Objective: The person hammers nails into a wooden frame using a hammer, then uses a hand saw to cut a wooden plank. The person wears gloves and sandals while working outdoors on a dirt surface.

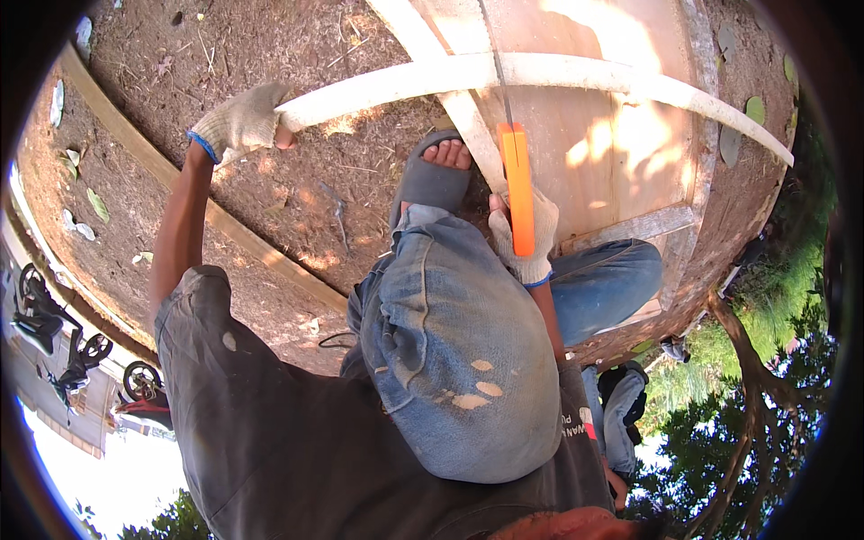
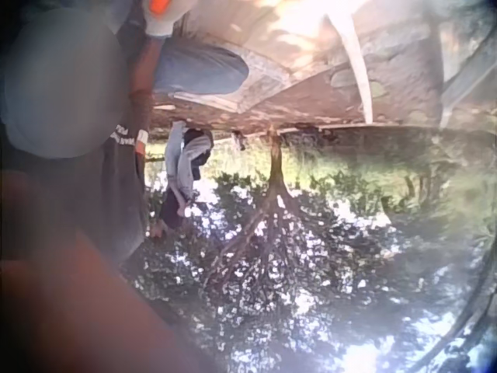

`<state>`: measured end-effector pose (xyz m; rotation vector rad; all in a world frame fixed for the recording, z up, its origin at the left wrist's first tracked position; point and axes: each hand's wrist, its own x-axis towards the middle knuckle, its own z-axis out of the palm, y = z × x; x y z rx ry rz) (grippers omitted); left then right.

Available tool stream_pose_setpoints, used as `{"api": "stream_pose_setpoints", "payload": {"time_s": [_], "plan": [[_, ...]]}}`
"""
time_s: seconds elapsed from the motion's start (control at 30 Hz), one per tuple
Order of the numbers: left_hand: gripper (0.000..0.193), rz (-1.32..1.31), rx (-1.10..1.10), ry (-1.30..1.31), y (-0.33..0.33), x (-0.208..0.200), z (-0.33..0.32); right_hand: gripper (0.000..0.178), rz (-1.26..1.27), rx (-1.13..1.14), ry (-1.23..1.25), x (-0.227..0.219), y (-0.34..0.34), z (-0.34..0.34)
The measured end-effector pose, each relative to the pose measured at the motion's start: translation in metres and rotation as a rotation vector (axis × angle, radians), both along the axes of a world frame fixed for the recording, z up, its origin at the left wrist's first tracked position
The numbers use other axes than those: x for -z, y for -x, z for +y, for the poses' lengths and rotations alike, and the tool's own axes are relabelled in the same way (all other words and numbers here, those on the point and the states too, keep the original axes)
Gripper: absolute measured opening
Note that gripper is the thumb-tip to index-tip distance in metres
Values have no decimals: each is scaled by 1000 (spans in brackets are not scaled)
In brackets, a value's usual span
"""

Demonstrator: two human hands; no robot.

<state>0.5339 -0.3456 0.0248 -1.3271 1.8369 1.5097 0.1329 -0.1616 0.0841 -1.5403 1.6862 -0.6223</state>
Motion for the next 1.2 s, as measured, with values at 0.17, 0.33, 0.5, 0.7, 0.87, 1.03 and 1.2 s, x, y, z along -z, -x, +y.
{"api": "stream_pose_setpoints", "payload": {"time_s": [0.17, 0.33, 0.5, 0.7, 0.87, 1.03, 1.2], "plan": [[84, 244, -482, -566, -22, 5, 10, 11, -110, -7, 92, 6, 1, -27], [95, 170, -501, 165, -53, 22, 45, 18, -242, 115, 23, 19, -9, -60], [84, 29, -186, 329, 35, -46, 35, 18, -334, 177, 21, 33, -6, -50], [87, -268, -193, 514, 123, -39, 29, 17, -333, 161, 49, 34, -8, -50], [86, -316, -181, 476, 130, -45, 22, 16, -222, 177, -136, 13, -5, -33], [85, -298, -231, 508, 126, -35, 26, 9, 23, 100, -157, -36, 35, 47], [87, -262, -235, 489, 129, -33, 19, 9, -48, 127, -160, -46, 44, 56]]}}
